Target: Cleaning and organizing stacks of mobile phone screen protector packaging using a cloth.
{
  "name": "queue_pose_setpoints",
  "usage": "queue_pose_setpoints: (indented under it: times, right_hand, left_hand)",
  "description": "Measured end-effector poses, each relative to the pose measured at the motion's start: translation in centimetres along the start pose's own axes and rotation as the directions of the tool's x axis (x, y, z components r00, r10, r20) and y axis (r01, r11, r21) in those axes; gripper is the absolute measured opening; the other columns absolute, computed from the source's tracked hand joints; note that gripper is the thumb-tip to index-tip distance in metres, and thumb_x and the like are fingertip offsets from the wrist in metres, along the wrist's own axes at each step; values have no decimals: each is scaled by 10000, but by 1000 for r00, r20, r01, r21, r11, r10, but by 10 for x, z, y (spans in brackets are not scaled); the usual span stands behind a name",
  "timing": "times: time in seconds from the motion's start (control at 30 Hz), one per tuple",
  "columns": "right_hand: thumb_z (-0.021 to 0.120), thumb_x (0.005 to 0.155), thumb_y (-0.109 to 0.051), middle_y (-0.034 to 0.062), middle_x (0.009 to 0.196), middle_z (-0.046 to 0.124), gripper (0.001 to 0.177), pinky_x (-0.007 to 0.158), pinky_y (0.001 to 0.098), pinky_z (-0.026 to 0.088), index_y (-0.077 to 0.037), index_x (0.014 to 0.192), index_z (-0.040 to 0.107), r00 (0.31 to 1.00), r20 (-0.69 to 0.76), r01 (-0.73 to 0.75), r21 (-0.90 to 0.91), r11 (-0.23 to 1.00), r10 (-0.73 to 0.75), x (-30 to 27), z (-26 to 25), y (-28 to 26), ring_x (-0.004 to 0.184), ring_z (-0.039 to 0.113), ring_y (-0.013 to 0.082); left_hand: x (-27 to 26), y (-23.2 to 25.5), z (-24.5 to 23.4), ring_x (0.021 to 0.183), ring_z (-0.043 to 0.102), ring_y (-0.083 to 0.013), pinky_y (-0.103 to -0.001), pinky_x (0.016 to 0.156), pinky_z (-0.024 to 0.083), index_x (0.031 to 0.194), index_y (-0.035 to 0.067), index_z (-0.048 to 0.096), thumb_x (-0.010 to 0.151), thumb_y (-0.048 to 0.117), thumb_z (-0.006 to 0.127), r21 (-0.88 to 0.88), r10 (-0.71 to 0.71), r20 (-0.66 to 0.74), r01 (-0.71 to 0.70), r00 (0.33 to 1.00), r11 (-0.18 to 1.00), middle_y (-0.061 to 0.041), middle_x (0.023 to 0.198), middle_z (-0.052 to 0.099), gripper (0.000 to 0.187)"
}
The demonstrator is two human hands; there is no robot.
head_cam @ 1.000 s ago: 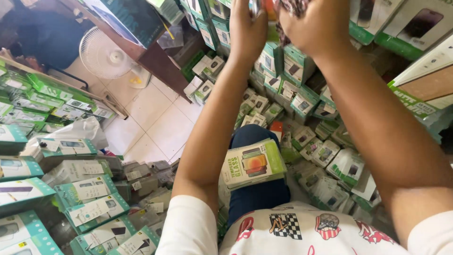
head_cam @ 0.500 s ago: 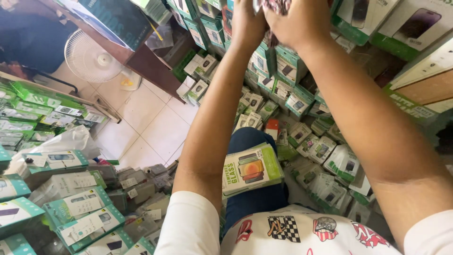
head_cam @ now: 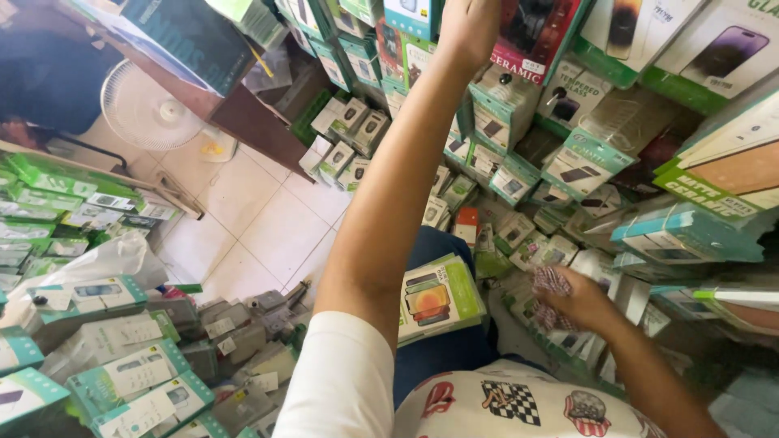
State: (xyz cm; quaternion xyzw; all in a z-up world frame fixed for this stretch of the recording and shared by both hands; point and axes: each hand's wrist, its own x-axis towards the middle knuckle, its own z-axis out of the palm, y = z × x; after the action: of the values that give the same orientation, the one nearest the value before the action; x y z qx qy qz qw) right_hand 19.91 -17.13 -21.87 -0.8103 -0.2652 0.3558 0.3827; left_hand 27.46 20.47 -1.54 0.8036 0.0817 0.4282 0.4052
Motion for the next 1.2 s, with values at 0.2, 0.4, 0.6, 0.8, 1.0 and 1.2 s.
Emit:
queue_pose_setpoints:
  times: [0.2,0.4,0.6,0.8,1.0,1.2]
  right_hand:
    - [783,838,-220,201,1057,802,546,722,374,508,-50,1351,708,864,85,-500,261,826,496,-66,9,82,766,686,283]
    - [739,897,-162,262,1127,771,588,714,432,526,-51,1460,610,772,59,-598,402,693,633,-81,0,68,856,731,366]
    - [747,872,-237,233,1151,774,580,788,419,523,-34,1407,652,780,25,-577,414,704,625,-83,17,100,938,741,348]
    - [725,907,-131,287,1205,727,648,751,451,534,-33,1518,531,731,54,-616,480,624,680,-76,11,76,933,719,399]
    - [744,879,-150,283,1039,746,551,610,439,519,41,1385,640,808,40,-521,515,680,588,-71,14,89,742,694,375]
    - [759,888,-122,278,917,745,451,555,424,492,52,1300,698,812,44,-507,548,665,582,-66,7,82,670,668,355]
  left_hand:
    - [10,9,19,1004,677,-391,-464,876,524,1172,53,617,990,448,434,-125,-36,83,47,996,991,-193,1162,709,471]
    - [13,11,40,1034,665,-379,-460,905,503,1204,45,611,993,478,404,-225,-64,176,104,982,969,-190,1196,698,525]
    - [-28,-49,38,1064,654,-367,-456,934,482,1237,36,606,995,509,374,-287,-97,289,182,953,940,-187,1231,687,579]
    - [1,-16,35,1095,643,-355,-452,963,461,1269,28,600,998,539,344,-338,-132,344,254,930,906,-183,1266,676,633]
    - [2,-11,6,1125,632,-343,-448,992,440,1301,19,595,1000,569,314,-384,-176,351,313,920,869,-180,1300,665,687]
    - [18,-8,-16,1155,621,-331,-444,1021,419,1333,11,589,1003,600,284,-453,-156,353,314,922,834,-177,1335,654,741]
